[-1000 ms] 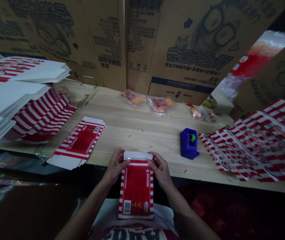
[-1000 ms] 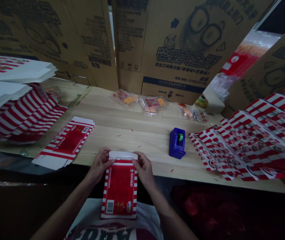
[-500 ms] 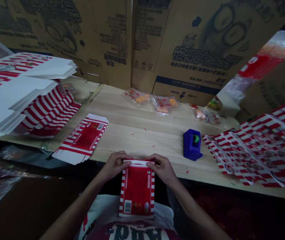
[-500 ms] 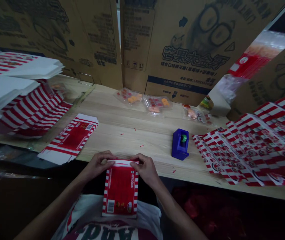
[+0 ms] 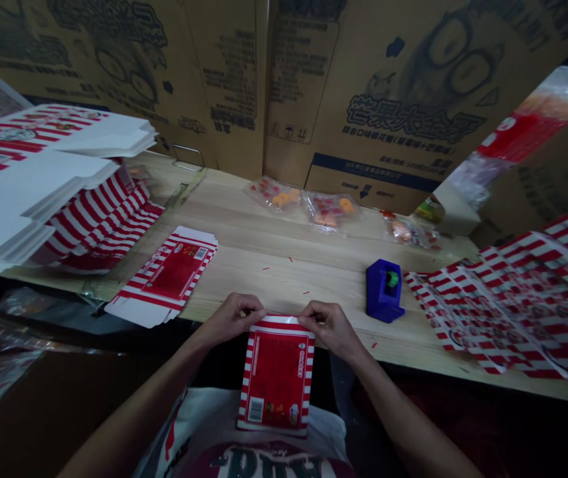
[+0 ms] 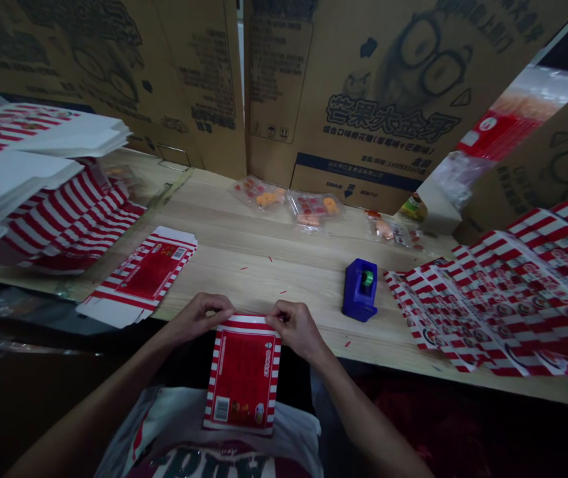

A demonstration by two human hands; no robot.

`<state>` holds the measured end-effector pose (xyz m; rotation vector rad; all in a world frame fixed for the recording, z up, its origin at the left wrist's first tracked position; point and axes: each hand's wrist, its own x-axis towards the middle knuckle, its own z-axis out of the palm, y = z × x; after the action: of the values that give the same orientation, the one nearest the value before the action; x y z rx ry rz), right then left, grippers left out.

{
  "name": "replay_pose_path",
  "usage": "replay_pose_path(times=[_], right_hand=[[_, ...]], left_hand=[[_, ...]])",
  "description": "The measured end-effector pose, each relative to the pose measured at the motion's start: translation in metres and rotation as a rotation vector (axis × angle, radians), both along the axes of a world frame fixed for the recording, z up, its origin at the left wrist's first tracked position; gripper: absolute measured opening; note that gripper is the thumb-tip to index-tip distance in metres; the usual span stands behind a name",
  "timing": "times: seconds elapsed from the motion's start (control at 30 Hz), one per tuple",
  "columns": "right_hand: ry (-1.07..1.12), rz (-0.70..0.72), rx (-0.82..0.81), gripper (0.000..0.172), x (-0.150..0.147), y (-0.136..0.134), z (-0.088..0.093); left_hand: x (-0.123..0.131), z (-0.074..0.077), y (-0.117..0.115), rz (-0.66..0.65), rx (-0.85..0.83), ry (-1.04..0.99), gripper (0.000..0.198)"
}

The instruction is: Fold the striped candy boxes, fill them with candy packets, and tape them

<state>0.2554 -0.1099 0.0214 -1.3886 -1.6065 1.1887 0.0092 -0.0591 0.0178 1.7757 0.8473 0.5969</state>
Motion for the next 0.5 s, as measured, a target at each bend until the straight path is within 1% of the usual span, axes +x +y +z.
replay_pose_path(times=[0.07,0.13,0.23,0.3,0.33,0.37,0.43,0.47,0.5], right_hand=[[-0.052,0.037,0.086,0.02,0.003,-0.005,-0.002],[-0.085,0.039,0.181,0.015,0.004,-0.011,-0.007],[-0.054,-0.034,0.269,0.01,0.001,-0.021,-0.02],[-0.007,-0.116,0.292,0.01,-0.006,-0.028,-0.029],[0.023,-0.172,0.299,0.011,-0.011,-0.032,-0.033],[0.056,-0.236,0.303,0.012,-0.015,-0.035,-0.037],[0.117,-0.352,0.296,0.007,-0.023,-0.041,-0.043],[0.144,-0.385,0.287,0.004,-0.026,-0.044,-0.045],[0.164,-0.396,0.27,0.006,-0.027,-0.046,-0.046]], left_hand=[[0.0,-0.003,-0.005,-0.01,0.086,0.004,0.022],[0.001,-0.007,-0.01,0.011,0.164,-0.005,0.018],[0.006,-0.018,-0.02,0.067,0.227,-0.045,0.014],[0.012,-0.025,-0.026,0.128,0.2,-0.094,0.012],[0.015,-0.028,-0.029,0.174,0.149,-0.136,0.011],[0.019,-0.03,-0.032,0.22,0.065,-0.191,0.01],[0.027,-0.035,-0.037,0.302,-0.194,-0.331,0.012],[0.03,-0.037,-0.038,0.33,-0.34,-0.399,0.018],[0.033,-0.038,-0.039,0.349,-0.467,-0.452,0.024]])
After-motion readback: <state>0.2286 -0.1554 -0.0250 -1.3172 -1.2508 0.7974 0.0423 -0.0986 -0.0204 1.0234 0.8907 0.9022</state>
